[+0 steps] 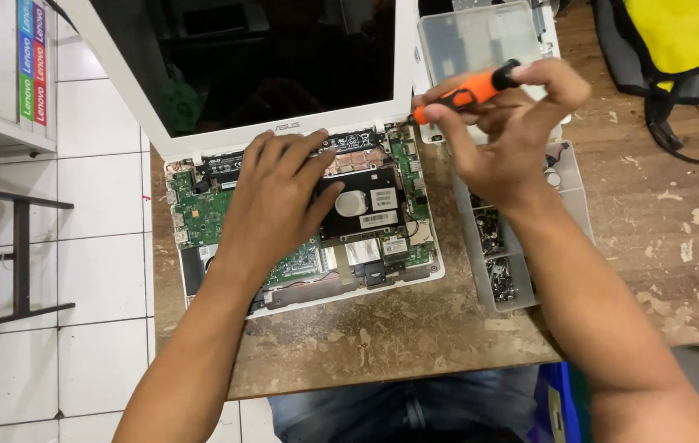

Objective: Securing internal components of a laptop using a screwdriver and screws from a parts organizer.

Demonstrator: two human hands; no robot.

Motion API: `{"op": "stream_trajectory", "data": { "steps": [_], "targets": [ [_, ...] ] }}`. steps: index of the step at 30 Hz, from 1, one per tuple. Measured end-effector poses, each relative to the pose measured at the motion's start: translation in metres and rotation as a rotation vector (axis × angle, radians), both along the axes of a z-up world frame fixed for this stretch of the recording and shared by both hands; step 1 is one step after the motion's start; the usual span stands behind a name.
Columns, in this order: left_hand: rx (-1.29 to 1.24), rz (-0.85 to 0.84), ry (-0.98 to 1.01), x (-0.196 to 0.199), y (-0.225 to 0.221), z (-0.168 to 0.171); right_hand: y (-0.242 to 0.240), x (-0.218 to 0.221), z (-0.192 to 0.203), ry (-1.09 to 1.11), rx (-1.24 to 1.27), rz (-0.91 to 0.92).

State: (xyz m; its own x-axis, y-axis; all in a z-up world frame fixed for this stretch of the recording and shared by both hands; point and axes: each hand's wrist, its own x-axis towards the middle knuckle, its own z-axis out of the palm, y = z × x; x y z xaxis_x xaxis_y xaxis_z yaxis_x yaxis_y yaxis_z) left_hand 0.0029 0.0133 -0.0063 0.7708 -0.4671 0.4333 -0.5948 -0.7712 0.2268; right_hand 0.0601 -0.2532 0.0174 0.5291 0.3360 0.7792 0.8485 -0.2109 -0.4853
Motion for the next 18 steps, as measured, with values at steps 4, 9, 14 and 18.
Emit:
{"op": "stream_trajectory", "data": {
  "steps": [4, 9, 14, 18],
  "targets": [
    [0.002, 0.056, 0.090, -0.003, 0.002, -0.007, -0.007, -0.005, -0.002, 0.023, -0.049, -0.115],
    [0.121, 0.097, 0.139, -0.005, -0.002, -0.006, -0.002, -0.008, 0.000, 0.160, -0.087, 0.028],
    [0.155, 0.122, 0.134, -0.008, -0.009, -0.007, 0.000, -0.012, 0.001, 0.218, -0.116, 0.038],
    [0.135, 0.114, 0.075, -0.008, -0.011, -0.006, -0.001, -0.014, 0.000, 0.258, -0.180, 0.033]
  ]
}}
